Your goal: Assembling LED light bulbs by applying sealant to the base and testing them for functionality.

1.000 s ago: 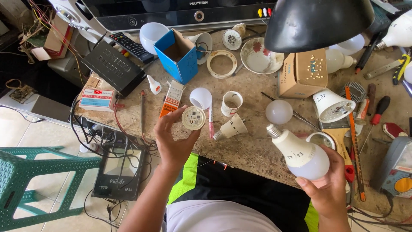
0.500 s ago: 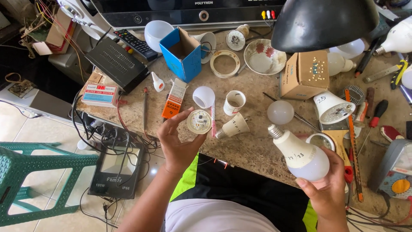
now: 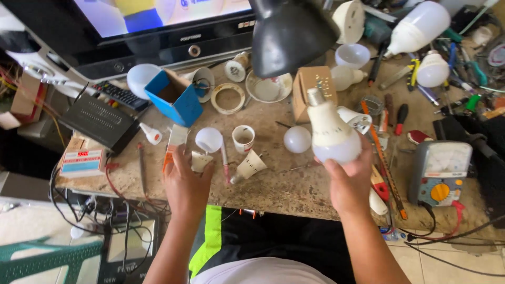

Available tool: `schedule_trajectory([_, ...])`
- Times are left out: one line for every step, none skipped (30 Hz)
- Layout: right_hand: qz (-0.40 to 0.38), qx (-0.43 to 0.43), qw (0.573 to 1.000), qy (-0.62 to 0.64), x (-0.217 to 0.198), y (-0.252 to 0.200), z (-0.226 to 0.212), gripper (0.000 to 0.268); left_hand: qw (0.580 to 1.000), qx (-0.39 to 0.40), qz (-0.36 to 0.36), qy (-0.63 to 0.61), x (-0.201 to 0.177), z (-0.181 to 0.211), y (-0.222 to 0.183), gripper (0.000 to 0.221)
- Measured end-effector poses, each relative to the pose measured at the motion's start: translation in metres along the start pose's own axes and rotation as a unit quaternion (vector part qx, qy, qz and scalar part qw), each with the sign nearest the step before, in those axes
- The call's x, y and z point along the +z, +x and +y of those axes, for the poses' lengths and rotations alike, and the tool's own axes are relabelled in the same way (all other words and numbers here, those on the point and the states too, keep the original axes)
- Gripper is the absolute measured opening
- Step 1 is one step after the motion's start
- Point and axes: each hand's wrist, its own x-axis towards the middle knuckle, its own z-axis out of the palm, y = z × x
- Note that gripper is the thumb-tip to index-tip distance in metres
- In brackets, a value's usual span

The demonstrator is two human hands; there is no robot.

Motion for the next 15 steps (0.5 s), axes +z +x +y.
schedule_trajectory([0.009, -0.007, 1.0, 0.002, 0.002, 0.005, 0.0, 0.078, 1.0, 0.011, 0.001, -0.003, -0.01, 0.012, 0.005, 0.082])
schedule_trajectory([-0.006, -0.002, 1.0, -0.024, 0.005, 0.011, 0.0, 0.08, 0.996, -0.047, -0.064, 0.036, -0.02, 0.023, 0.01, 0.085])
schedule_trajectory([-0.02, 0.003, 0.999, -0.05, 0.007, 0.017, 0.0, 0.083, 0.983, -0.104, -0.128, 0.076, -0.031, 0.033, 0.014, 0.088])
schedule_trajectory([-0.014, -0.001, 0.999, -0.046, 0.018, 0.023, -0.002, 0.083, 0.984, -0.095, -0.126, 0.076, -0.041, 0.043, 0.022, 0.088])
schedule_trajectory([-0.03, -0.037, 0.998, -0.041, 0.029, 0.029, -0.003, 0.085, 0.995, -0.045, -0.082, 0.029, -0.05, 0.052, 0.028, 0.084])
schedule_trajectory([-0.045, -0.069, 0.996, -0.037, 0.039, 0.033, -0.005, 0.087, 0.999, 0.003, -0.041, -0.019, -0.059, 0.061, 0.032, 0.081])
schedule_trajectory([-0.038, -0.069, 0.996, -0.035, 0.043, 0.039, -0.003, 0.087, 0.999, 0.01, -0.044, -0.019, -0.061, 0.068, 0.047, 0.081])
schedule_trajectory([-0.049, -0.082, 0.995, -0.008, 0.048, 0.046, -0.001, 0.087, 0.994, 0.044, -0.011, -0.102, -0.063, 0.075, 0.059, 0.083])
schedule_trajectory([-0.06, -0.094, 0.994, 0.02, 0.053, 0.052, 0.0, 0.087, 0.98, 0.077, 0.022, -0.185, -0.065, 0.082, 0.072, 0.084])
schedule_trajectory([-0.059, -0.098, 0.993, 0.019, 0.055, 0.055, -0.001, 0.087, 0.979, 0.079, 0.023, -0.186, -0.071, 0.099, 0.09, 0.084])
schedule_trajectory([-0.059, -0.096, 0.993, 0.036, 0.059, 0.057, -0.003, 0.087, 0.957, 0.107, 0.028, -0.268, -0.077, 0.116, 0.108, 0.078])
schedule_trajectory([-0.062, -0.096, 0.992, 0.052, 0.065, 0.062, -0.005, 0.087, 0.928, 0.132, 0.035, -0.348, -0.085, 0.132, 0.126, 0.072])
schedule_trajectory([-0.065, -0.101, 0.991, 0.052, 0.066, 0.064, -0.007, 0.087, 0.927, 0.134, 0.04, -0.349, -0.084, 0.148, 0.146, 0.072])
schedule_trajectory([-0.082, -0.114, 0.988, 0.059, 0.067, 0.066, -0.008, 0.082, 0.907, 0.105, -0.005, -0.407, -0.085, 0.163, 0.166, 0.069])
schedule_trajectory([-0.098, -0.126, 0.985, 0.066, 0.069, 0.069, -0.01, 0.076, 0.882, 0.077, -0.052, -0.462, -0.086, 0.178, 0.186, 0.068])
